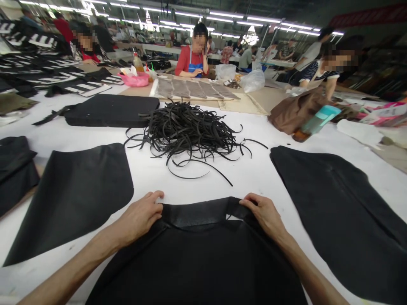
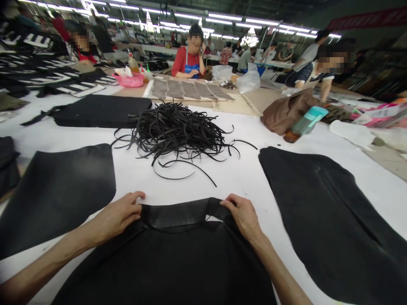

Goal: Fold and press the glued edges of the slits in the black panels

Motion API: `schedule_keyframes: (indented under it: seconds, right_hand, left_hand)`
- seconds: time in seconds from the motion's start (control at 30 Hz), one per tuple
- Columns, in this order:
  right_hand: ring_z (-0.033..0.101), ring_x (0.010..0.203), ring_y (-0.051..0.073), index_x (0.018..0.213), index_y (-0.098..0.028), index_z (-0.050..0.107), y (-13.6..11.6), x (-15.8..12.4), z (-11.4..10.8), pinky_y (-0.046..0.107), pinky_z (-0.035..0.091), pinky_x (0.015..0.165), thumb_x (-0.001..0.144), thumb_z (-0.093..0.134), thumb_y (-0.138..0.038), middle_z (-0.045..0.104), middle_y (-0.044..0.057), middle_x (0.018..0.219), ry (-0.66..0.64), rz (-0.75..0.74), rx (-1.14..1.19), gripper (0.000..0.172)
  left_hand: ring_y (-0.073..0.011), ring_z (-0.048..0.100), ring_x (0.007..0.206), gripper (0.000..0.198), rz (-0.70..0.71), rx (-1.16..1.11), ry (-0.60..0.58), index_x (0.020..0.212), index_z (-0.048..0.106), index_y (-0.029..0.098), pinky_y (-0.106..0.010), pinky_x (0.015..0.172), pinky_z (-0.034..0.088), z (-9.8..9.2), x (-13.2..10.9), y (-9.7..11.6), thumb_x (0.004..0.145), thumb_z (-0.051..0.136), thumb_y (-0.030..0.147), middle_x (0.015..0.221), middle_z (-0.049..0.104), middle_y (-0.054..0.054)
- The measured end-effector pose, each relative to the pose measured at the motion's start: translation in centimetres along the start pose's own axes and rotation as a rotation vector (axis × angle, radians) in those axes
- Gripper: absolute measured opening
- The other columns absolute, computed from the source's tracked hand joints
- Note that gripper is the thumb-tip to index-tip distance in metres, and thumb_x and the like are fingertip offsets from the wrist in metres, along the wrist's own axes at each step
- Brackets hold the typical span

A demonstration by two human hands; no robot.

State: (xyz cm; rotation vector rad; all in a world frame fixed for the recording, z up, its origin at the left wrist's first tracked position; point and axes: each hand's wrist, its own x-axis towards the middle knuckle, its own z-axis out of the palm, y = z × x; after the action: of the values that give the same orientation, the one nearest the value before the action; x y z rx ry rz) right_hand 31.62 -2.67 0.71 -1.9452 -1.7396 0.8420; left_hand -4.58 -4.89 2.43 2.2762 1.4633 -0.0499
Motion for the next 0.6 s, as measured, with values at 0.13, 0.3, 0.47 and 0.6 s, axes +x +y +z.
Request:
schedule_keyframes:
  seconds: [0.13, 0.3, 0.47, 0.6]
  right_hand:
    - [0.054, 0.063, 0.017, 0.065, -0.023, 0.06, 0.3, 0.1, 0.4, 0.027, 0.037, 0.061, 0.076, 0.051, -0.049, 0.06, -0.002, 0.06, 0.013, -0.01, -0.037, 0.03]
    - [0.056, 0.065, 0.017, 0.067, -0.024, 0.061, 1.0, 0.5, 0.7, 0.028, 0.038, 0.063, 0.078, 0.051, -0.05, 0.061, -0.003, 0.062, 0.042, -0.079, -0.132, 0.029]
    - [0.057, 0.084, 0.023, 0.094, -0.021, 0.06, 1.6, 0.8, 0.6, 0.035, 0.042, 0.075, 0.085, 0.044, -0.041, 0.064, 0.005, 0.091, 0.273, -0.255, -0.369, 0.027]
    - [0.051, 0.101, 0.027, 0.11, -0.015, 0.056, 1.4, -1.1, 0.2, 0.042, 0.04, 0.086, 0.088, 0.041, -0.026, 0.058, 0.012, 0.11, 0.5, -0.424, -0.617, 0.028]
  left_hand:
    - [-0.0164, 0.055, 0.077, 0.025, -0.094, 0.042, -0.061, 0.078, 0.054, 0.02, -0.03, 0.069, 0.043, 0.5, -0.4, -0.3, 0.087, 0.031, 0.024, 0.094, 0.053, -0.004]
    - [-0.0181, 0.054, 0.081, 0.029, -0.148, 0.074, 0.05, 0.076, 0.049, 0.02, -0.031, 0.072, 0.041, -0.5, -0.8, -2.6, 0.089, 0.025, 0.03, 0.084, 0.053, -0.003]
    - [-0.0199, 0.053, 0.084, 0.031, -0.203, 0.096, 0.071, 0.077, 0.049, 0.019, -0.032, 0.072, 0.041, -0.8, -0.8, -3.4, 0.088, 0.024, 0.033, 0.087, 0.053, -0.005]
    - [-0.0196, 0.052, 0.09, 0.033, -0.165, -0.013, 0.151, 0.078, 0.051, 0.02, -0.032, 0.079, 0.041, 0.1, -0.5, -3.6, 0.088, 0.025, 0.038, 0.098, 0.053, -0.006]
